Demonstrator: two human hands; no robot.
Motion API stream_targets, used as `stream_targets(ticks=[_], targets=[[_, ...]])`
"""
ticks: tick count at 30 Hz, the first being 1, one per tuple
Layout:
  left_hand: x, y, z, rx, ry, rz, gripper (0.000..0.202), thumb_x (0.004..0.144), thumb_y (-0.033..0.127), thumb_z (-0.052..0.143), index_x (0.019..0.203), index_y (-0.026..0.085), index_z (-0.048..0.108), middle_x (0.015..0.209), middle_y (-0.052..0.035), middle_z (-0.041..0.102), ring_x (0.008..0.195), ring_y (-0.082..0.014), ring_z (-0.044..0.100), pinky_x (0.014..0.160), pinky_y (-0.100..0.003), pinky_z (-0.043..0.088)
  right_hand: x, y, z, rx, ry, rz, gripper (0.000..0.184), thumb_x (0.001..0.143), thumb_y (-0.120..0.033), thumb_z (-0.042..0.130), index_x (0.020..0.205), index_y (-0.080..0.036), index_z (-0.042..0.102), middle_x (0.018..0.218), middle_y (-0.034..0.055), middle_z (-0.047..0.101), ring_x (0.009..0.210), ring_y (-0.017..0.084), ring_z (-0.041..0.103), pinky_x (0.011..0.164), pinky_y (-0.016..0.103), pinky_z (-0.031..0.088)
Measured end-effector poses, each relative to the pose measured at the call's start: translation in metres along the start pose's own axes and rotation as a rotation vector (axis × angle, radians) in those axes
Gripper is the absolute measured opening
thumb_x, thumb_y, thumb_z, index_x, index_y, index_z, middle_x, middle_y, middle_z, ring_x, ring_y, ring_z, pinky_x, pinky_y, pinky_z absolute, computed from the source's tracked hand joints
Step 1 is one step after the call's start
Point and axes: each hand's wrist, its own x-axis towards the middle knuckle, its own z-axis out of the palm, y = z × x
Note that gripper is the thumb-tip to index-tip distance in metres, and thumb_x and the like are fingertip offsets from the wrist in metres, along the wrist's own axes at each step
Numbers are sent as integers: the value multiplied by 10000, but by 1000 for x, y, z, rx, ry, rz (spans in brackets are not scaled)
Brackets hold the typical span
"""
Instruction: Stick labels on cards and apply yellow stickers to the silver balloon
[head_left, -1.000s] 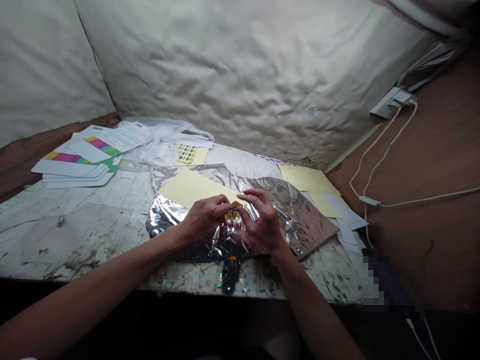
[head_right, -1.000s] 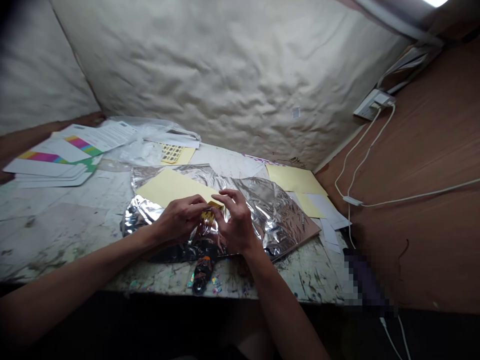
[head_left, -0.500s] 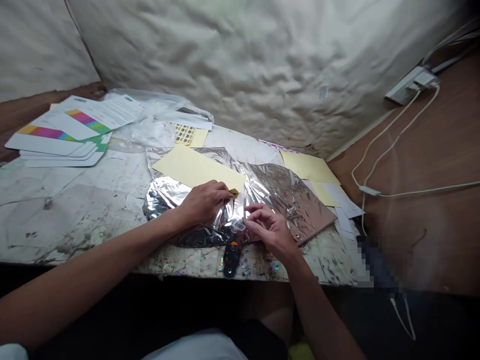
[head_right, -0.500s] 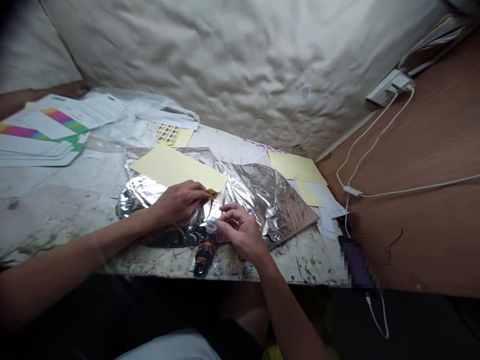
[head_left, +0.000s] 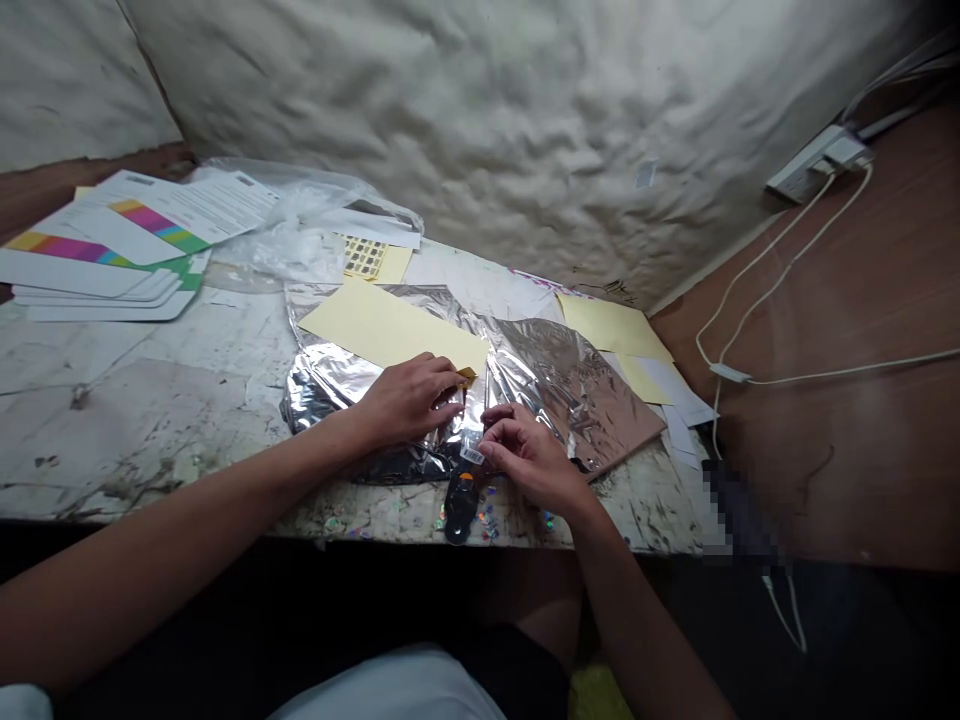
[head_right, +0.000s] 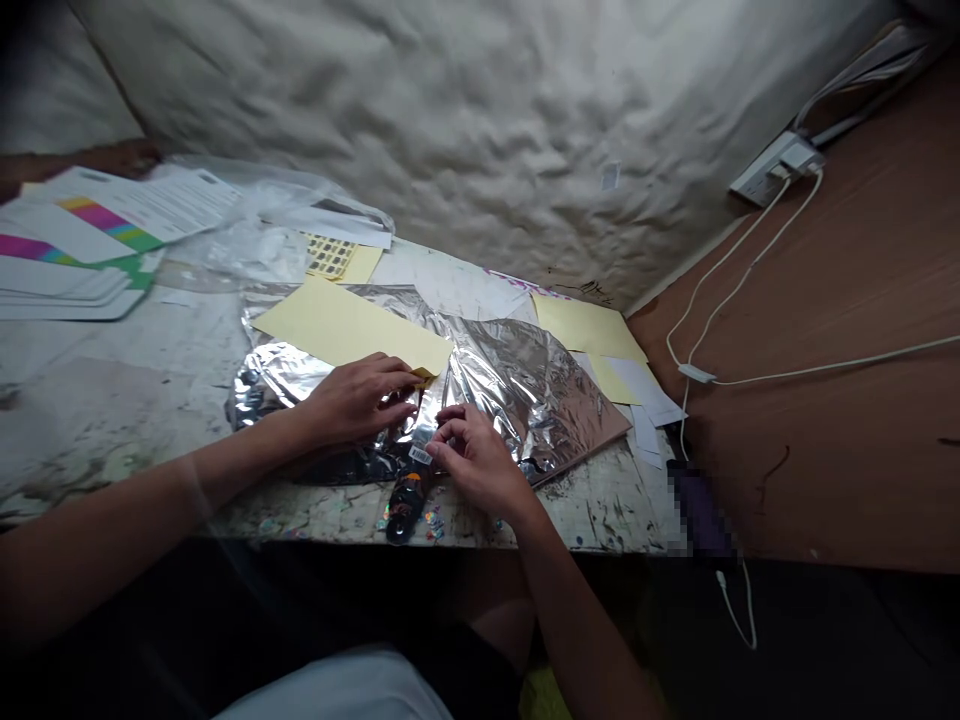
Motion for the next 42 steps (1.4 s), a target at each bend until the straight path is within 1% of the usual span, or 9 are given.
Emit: stream_targets(ticks=[9, 16, 25, 27, 30, 32, 35, 38, 42], targets=[[1, 0, 0, -4, -3, 1, 289, 911, 362, 530, 1125, 202, 641, 1009, -58, 646, 944, -205, 578, 765, -312, 466, 9, 5, -2, -107, 32, -116, 183, 863, -344, 642, 747, -205, 672, 1034, 48, 607, 895, 174, 629, 760, 325, 543], [1, -2, 1, -13, -1, 1, 288, 912, 360, 528, 1129, 207, 640, 1013, -61, 649, 952, -205, 580, 787, -312, 468, 9, -5, -3, -125, -25, -54, 135, 866, -277, 634, 760, -196, 657, 1064, 41, 597, 965, 169, 606, 807, 313, 512], [1, -1, -1, -21, -1, 2, 274, 913, 346, 529, 1108, 199, 651, 1000, -62, 648, 938, -202, 583, 761, -312, 471, 1, -11, 7, -236, 64, -81, 81, 850, -209, 644, 770, -196, 633, 1049, 53, 584, 1023, 191, 583, 863, 340, 488], [1, -1, -1, -31, 1, 2, 275, 910, 335, 531, 1121, 203, 648, 1008, -63, 649, 948, -203, 584, 765, -312, 474, -1, -10, 10, -285, 113, -97, 37, 839, -200, 655, 862, -199, 627, 1066, 70, 575, 1033, 212, 579, 859, 358, 495], [1, -2, -1, -39, 0, 5, 271, 906, 327, 536, 1115, 199, 652, 1018, -66, 651, 971, -211, 587, 788, -322, 480, -1, -7, 13, -306, 202, -63, 331, 809, -209, 694, 1112, -200, 562, 1077, 86, 578, 953, 216, 605, 812, 370, 523], [1, -3, -1, -32, 1, 4, 267, 903, 329, 539, 1104, 197, 656, 1018, -65, 655, 971, -215, 592, 796, -329, 484, -3, -5, 13, -305, 275, -53, 323, 833, -199, 664, 1134, -194, 547, 1048, 85, 595, 877, 201, 621, 777, 362, 538], [1, -5, -2, -15, 26, -34, 265, 902, 324, 539, 1103, 196, 655, 1044, -66, 660, 970, -214, 601, 803, -329, 488, -15, -2, 12, -321, 267, -203, 118, 889, -162, 574, 989, -202, 623, 1039, 84, 625, 911, 195, 630, 792, 347, 545], [0, -7, -4, -14, 64, -91, 273, 894, 303, 547, 1119, 187, 649, 1080, -74, 660, 964, -215, 615, 801, -332, 495, -31, 2, 9, -395, 78, -449, 214, 891, -148, 569, 1066, -233, 658, 1131, 81, 650, 1007, 210, 618, 844, 369, 546], [1, -8, -4, -7, 64, -110, 274, 886, 294, 553, 1113, 180, 656, 1072, -81, 663, 944, -221, 622, 778, -337, 498, -37, 11, 3, -499, -66, -636, 348, 937, -138, 498, 1250, -254, 597, 1217, 74, 659, 1051, 214, 625, 874, 401, 551]])
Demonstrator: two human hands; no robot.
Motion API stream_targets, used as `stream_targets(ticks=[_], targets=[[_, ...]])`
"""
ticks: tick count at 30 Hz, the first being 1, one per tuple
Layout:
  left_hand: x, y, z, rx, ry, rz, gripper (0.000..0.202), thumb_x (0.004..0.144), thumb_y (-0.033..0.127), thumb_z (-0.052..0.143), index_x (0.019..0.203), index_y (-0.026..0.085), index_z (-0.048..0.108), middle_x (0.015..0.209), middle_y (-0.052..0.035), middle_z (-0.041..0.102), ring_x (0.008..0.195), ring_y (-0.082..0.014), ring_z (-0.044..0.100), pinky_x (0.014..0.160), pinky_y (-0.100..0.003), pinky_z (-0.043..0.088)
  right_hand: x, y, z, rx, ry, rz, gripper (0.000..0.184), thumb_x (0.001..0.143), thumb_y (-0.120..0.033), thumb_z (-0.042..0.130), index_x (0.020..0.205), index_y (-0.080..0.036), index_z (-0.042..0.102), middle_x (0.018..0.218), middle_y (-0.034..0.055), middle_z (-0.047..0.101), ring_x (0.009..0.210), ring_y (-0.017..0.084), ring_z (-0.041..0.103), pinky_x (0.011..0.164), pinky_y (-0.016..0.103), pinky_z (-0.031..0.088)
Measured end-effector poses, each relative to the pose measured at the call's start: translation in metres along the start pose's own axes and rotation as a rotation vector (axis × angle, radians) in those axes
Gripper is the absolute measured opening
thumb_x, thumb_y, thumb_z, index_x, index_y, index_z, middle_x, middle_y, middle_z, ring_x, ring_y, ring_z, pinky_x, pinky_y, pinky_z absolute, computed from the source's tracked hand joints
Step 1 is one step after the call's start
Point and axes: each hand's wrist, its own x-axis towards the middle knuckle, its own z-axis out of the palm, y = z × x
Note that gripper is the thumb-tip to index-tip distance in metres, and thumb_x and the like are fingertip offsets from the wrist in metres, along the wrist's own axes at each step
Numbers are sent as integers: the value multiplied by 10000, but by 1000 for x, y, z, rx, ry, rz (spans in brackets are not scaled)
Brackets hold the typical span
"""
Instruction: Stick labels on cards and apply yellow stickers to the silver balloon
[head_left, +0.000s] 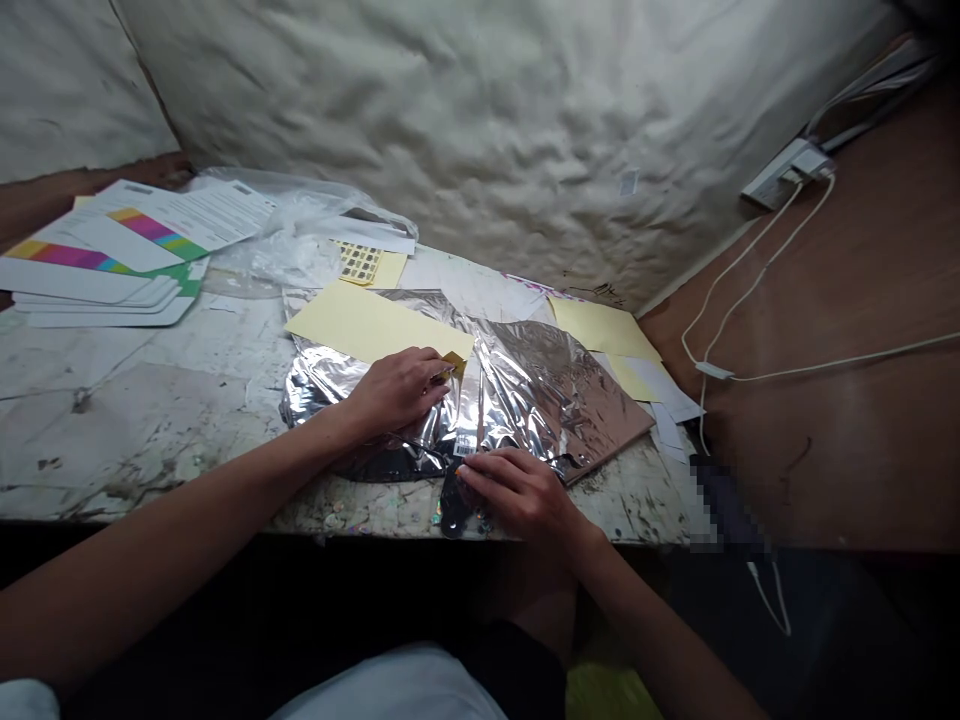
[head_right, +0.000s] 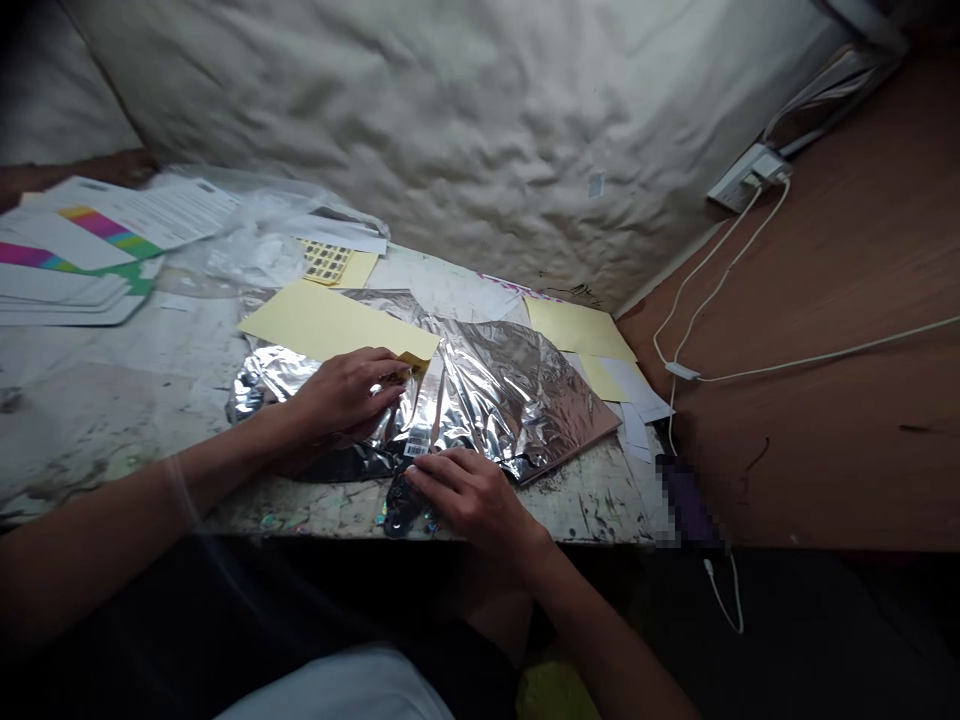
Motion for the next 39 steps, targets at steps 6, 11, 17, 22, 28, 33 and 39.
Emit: stream_targets(ticks=[6, 11, 17, 22, 28, 33, 39], targets=[[1, -2, -1, -57, 1, -14, 302, 893, 299, 536, 1144, 178, 651, 1048, -74, 664, 925, -202, 628, 799, -321, 496, 6, 15, 6, 42, 14, -129, 241, 941, -152, 511, 1130, -216, 647, 1137, 80, 698, 939, 195, 655, 784, 362, 561], [3, -5, -13, -100, 64, -16, 340, 898, 318, 533, 1186, 169, 638, 1076, -83, 667, 961, -205, 632, 816, -318, 501, 15, 20, 7, 234, 68, 27, 78, 879, -145, 604, 909, -189, 660, 912, 69, 693, 846, 174, 634, 753, 316, 526], [3, -4, -21, -179, -15, 50, 397, 875, 362, 580, 1222, 175, 629, 1164, -94, 662, 985, -218, 643, 831, -331, 505, 31, 28, -11, 526, -97, 248, 110, 896, -170, 584, 923, -196, 688, 908, 31, 688, 821, 142, 646, 750, 259, 494], [2, 0, -21, -199, -41, 71, 409, 887, 367, 566, 1251, 184, 614, 1182, -96, 658, 1030, -226, 635, 871, -346, 498, 41, 14, -10, 404, 25, 475, 99, 830, -127, 577, 830, -171, 666, 751, 7, 650, 665, 123, 577, 637, 235, 435], [1, -2, -21, -296, -89, 144, 454, 881, 420, 582, 1279, 204, 598, 1220, -100, 640, 1049, -223, 629, 892, -332, 485, 47, 16, 0, 506, 163, 715, 70, 770, -201, 594, 708, -168, 598, 644, -21, 584, 588, 107, 517, 567, 220, 398], [0, 0, -20, -352, -137, 205, 462, 888, 415, 575, 1297, 200, 581, 1204, -116, 634, 994, -211, 639, 837, -309, 491, 50, 33, 0, 772, 164, 764, 90, 725, -235, 616, 757, -154, 638, 665, -19, 610, 602, 108, 538, 589, 226, 412], [0, -1, -23, -372, -143, 197, 447, 883, 277, 548, 1323, 205, 548, 1187, -95, 626, 971, -188, 629, 820, -288, 481, 53, 32, 1, 778, 108, 761, 95, 711, -236, 643, 716, -149, 682, 645, -15, 629, 587, 105, 531, 577, 222, 397]])
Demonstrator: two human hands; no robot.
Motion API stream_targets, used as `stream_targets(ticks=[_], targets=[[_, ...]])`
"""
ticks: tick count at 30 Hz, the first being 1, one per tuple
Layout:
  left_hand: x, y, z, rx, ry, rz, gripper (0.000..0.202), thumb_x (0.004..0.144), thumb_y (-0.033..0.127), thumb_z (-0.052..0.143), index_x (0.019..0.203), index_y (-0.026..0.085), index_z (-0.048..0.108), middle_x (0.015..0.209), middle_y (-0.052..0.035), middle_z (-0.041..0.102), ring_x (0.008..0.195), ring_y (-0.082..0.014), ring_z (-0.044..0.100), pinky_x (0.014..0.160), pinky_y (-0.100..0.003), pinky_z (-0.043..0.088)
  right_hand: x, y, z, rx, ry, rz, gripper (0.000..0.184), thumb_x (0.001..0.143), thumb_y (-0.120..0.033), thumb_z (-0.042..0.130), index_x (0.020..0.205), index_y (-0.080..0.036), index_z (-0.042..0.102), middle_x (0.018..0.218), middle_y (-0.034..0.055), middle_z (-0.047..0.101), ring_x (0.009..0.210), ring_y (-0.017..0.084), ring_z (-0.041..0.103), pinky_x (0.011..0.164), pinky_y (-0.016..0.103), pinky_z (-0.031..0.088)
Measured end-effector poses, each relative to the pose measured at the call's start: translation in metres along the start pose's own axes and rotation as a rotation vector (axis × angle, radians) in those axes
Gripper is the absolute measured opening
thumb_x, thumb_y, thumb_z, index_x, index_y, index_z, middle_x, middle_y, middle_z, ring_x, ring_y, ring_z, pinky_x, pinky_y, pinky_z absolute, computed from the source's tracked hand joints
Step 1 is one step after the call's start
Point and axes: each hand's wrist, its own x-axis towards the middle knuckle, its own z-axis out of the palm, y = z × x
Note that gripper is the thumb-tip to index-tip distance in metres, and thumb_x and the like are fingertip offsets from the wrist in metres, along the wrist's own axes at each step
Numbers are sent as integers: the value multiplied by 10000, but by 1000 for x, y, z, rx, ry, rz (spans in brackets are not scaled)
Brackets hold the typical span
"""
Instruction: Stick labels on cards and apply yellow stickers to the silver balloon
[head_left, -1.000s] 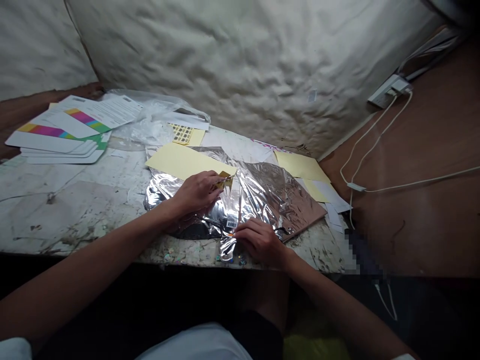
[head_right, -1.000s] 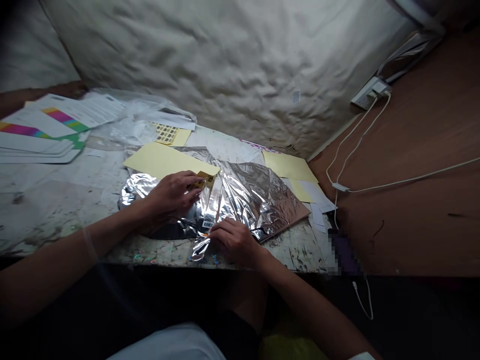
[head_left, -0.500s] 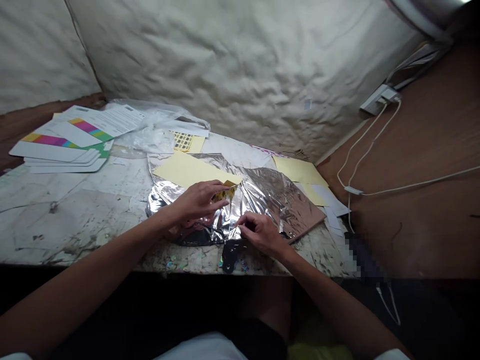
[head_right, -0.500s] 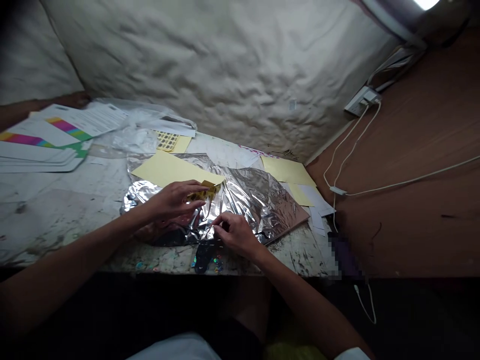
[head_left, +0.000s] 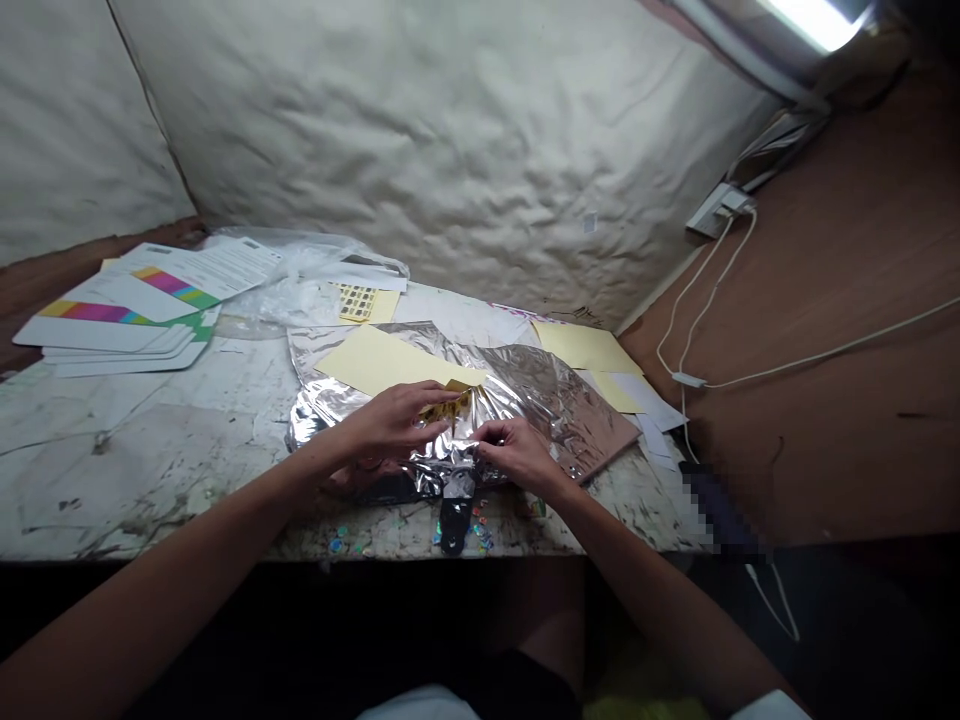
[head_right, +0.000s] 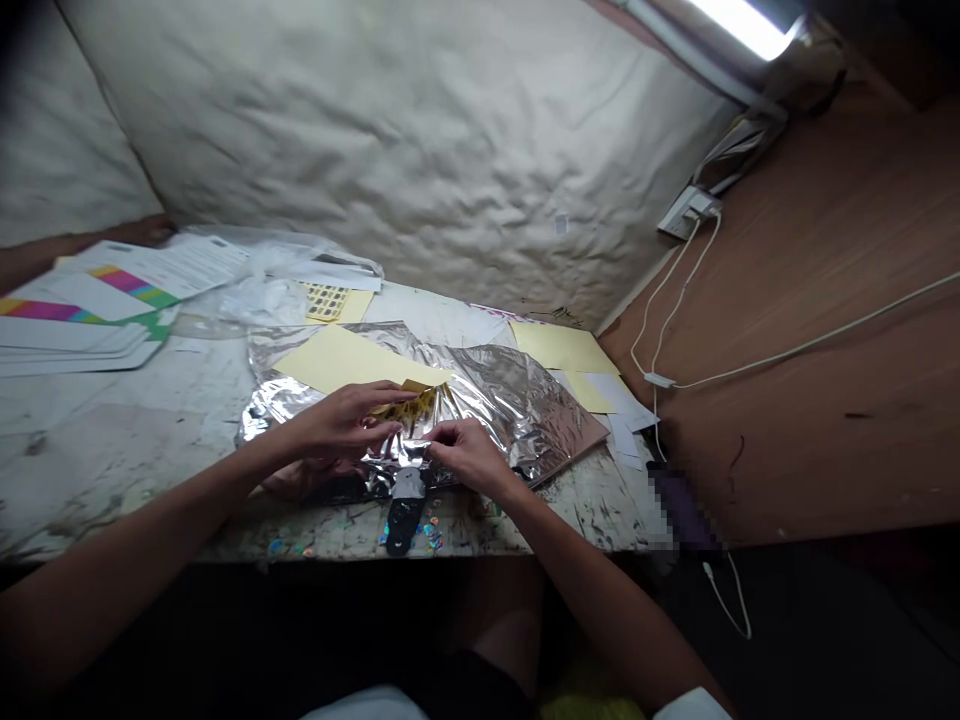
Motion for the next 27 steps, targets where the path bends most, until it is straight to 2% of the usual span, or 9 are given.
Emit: stream_targets(ticks=[3, 5, 10, 15, 17, 19, 21, 24, 27], targets=[[-1, 3, -1, -80, -48, 38, 535, 858, 243, 563, 1386, 240, 475, 1234, -78, 594, 1020, -182, 609, 832, -270, 477, 3, -2, 0, 11, 63, 28, 110, 670, -241, 688, 658, -152, 623, 593, -32, 577, 544, 91, 476, 525, 211, 348], [-1, 4, 4, -88, -58, 26, 583, 832, 284, 615, 1393, 249, 463, 1257, -79, 580, 1068, -201, 591, 858, -284, 473, 5, -5, -3, 23, 44, 38, 128, 660, -242, 692, 634, -148, 608, 561, -38, 544, 523, 83, 443, 513, 209, 323], [-1, 4, 26, 53, 3, -96, 591, 762, 283, 674, 1331, 231, 522, 1181, -81, 607, 1042, -236, 582, 861, -332, 464, 5, -13, -12, 94, -174, 113, 167, 698, -303, 644, 670, -139, 653, 490, -57, 470, 445, 63, 334, 456, 216, 224], [1, 2, 29, 114, 1, -88, 722, 677, 247, 713, 1364, 234, 490, 1098, -66, 623, 975, -239, 587, 833, -335, 459, 7, -14, -3, 78, -13, 126, 117, 649, -254, 645, 632, -141, 615, 521, -46, 515, 479, 68, 384, 475, 212, 258], [2, 2, 26, 106, 22, -86, 749, 661, 233, 720, 1372, 231, 485, 1124, -74, 626, 988, -244, 591, 841, -339, 461, 10, -12, -1, 45, -1, 101, 105, 628, -221, 659, 614, -146, 587, 519, -55, 500, 490, 66, 388, 482, 205, 267], [2, 0, 23, 35, 50, -80, 670, 701, 234, 699, 1345, 219, 518, 1155, -85, 632, 999, -232, 606, 850, -334, 469, 12, -11, -2, 20, -2, 61, 111, 629, -208, 664, 611, -150, 572, 526, -55, 512, 498, 68, 403, 487, 201, 281], [2, -1, 22, -36, 74, -52, 468, 780, 233, 640, 1246, 227, 602, 1167, -77, 653, 1024, -211, 620, 916, -355, 454, 15, -8, -6, 6, -16, 29, 116, 660, -227, 661, 630, -150, 580, 547, -43, 546, 507, 75, 429, 493, 202, 301], [3, 0, 22, -23, 61, 3, 251, 854, 201, 551, 1052, 250, 696, 1153, -54, 690, 1081, -195, 626, 1082, -475, 314, 15, -6, -10, -36, -40, -7, 142, 704, -268, 663, 653, -152, 600, 561, -37, 559, 510, 82, 443, 498, 206, 318], [4, 3, 24, -18, 77, -20, 184, 852, 204, 563, 926, 252, 725, 1063, -27, 732, 1016, -183, 661, 1120, -525, 240, 6, -8, -8, -122, 68, -83, 143, 740, -298, 673, 722, -161, 636, 639, -19, 605, 570, 105, 502, 534, 217, 365]])
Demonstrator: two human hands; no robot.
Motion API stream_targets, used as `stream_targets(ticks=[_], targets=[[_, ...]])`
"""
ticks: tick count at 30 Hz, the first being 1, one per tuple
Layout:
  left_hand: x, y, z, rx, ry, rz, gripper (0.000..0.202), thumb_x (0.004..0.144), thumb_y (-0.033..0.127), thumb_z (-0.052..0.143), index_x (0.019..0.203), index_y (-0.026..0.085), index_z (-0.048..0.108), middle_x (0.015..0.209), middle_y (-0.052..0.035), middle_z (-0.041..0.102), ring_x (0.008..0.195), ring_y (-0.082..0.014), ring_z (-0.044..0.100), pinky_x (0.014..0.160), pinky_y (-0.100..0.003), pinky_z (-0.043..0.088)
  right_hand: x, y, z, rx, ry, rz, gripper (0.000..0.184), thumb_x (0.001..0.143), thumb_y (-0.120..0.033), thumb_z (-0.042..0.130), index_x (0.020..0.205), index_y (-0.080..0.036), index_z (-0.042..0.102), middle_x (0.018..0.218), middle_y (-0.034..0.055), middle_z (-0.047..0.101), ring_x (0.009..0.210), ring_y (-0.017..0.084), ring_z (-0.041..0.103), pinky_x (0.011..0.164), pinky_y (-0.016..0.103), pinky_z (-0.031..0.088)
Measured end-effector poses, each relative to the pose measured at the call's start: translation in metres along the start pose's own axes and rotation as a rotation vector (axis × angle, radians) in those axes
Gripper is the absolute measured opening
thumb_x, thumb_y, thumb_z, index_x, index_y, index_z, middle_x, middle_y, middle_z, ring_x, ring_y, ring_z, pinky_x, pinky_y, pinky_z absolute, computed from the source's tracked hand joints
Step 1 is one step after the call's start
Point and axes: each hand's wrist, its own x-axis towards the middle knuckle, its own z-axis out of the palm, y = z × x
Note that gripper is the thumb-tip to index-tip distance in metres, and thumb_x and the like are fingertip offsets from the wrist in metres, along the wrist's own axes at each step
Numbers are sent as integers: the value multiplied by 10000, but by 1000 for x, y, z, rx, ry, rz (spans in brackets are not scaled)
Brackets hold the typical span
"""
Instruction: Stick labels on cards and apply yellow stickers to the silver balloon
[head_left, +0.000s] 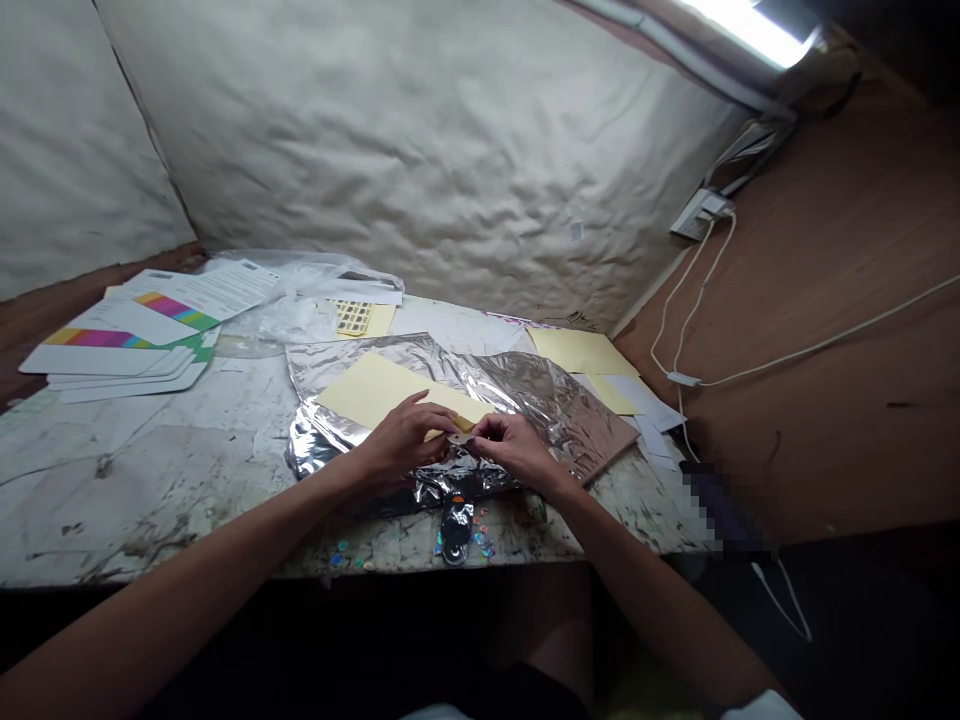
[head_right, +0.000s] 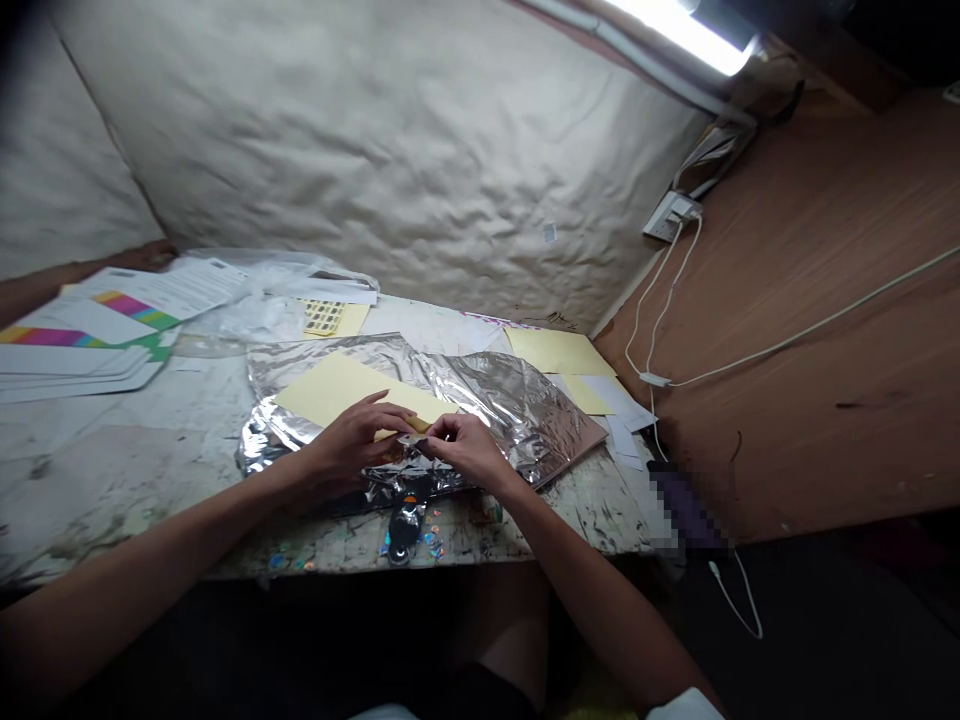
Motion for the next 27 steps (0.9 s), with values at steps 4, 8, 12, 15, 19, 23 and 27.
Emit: stream_targets(ticks=[4, 8, 12, 15, 19, 23, 27], targets=[[1, 5, 0, -146, 109, -123, 179, 837, 346, 633, 758, 218, 729, 825, -2, 755, 761, -157, 675, 1107, -496, 289, -21, -10, 6, -187, 309, -156, 140, 829, -322, 650, 834, -183, 640, 791, 22, 647, 651, 133, 545, 624, 258, 428], [1, 6, 0, -294, 121, -174, 252, 800, 391, 663, 693, 171, 723, 702, -29, 712, 671, -155, 632, 809, -327, 494, -34, -13, 18, -299, 290, -236, 127, 824, -308, 685, 871, -195, 652, 889, 53, 659, 833, 187, 598, 730, 291, 459], [2, 6, -3, -336, 114, -186, 242, 771, 388, 701, 699, 159, 736, 681, -35, 687, 640, -143, 600, 594, -247, 439, -34, -12, 27, -195, 299, -168, 218, 819, -328, 695, 979, -196, 627, 931, 47, 667, 818, 177, 607, 734, 288, 483], [2, 5, -4, -329, 107, -172, 220, 772, 381, 712, 713, 173, 750, 688, -40, 700, 671, -157, 611, 660, -276, 466, -31, -14, 27, -71, 276, -166, 219, 838, -355, 674, 975, -189, 636, 938, 47, 676, 781, 158, 610, 721, 275, 492], [2, 2, -6, -364, 24, -144, 255, 771, 420, 715, 700, 178, 755, 684, -45, 718, 655, -159, 629, 822, -358, 494, -31, -13, 27, 31, 276, -147, 251, 829, -327, 684, 1034, -189, 646, 840, 21, 674, 721, 143, 616, 677, 257, 500], [4, 0, -7, -330, 56, -117, 270, 776, 436, 707, 686, 186, 749, 653, -30, 712, 613, -143, 603, 914, -409, 475, -36, -7, 35, -5, 394, -181, 307, 835, -265, 672, 1138, -218, 651, 838, 22, 696, 751, 161, 645, 727, 291, 519], [6, -1, -9, -340, 74, -114, 288, 780, 444, 690, 675, 179, 731, 639, -33, 688, 611, -152, 586, 791, -365, 522, -43, -4, 43, -171, 548, -316, 104, 877, -246, 630, 859, -231, 731, 837, 43, 725, 828, 199, 653, 793, 342, 502]])
